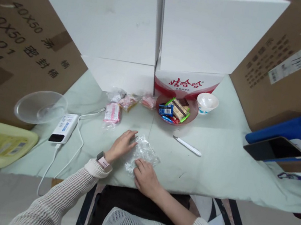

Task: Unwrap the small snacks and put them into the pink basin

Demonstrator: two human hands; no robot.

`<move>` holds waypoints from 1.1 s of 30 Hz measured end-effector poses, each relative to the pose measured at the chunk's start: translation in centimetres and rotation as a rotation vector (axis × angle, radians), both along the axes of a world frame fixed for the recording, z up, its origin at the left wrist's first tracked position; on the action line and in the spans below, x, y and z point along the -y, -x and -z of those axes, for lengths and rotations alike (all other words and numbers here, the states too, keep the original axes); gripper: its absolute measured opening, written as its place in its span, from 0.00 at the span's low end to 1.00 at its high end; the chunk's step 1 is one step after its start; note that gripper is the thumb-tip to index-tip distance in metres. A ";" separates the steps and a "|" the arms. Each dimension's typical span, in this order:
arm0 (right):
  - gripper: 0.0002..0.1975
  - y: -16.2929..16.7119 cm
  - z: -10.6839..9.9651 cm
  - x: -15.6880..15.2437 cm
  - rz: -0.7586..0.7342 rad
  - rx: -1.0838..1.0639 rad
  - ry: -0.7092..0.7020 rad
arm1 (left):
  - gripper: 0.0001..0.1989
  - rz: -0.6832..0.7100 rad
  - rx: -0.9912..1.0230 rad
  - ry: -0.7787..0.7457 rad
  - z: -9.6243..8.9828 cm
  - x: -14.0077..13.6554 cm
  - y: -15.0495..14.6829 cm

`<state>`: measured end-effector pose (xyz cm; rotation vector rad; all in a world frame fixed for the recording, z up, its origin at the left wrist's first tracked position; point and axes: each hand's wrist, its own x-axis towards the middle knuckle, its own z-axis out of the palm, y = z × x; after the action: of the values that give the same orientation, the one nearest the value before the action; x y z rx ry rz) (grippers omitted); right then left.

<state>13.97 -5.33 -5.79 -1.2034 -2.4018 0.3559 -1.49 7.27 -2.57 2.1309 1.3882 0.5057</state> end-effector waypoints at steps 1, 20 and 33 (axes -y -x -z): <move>0.11 -0.6 0.0 -0.1 -0.014 -0.017 -0.035 | 0.23 0.055 -0.045 -0.085 -0.2 0.7 0.5; 0.25 -8.6 -1.1 -0.8 0.259 -0.512 0.378 | 0.12 0.284 0.274 0.070 0.9 6.6 0.6; 0.27 -6.6 -0.1 -4.5 0.635 -0.571 0.195 | 0.15 -0.196 0.379 0.261 1.3 4.9 -1.8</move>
<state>20.60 -0.86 -5.66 -1.6045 -1.4445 0.6284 0.27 2.36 -3.90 1.6035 1.3627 0.7189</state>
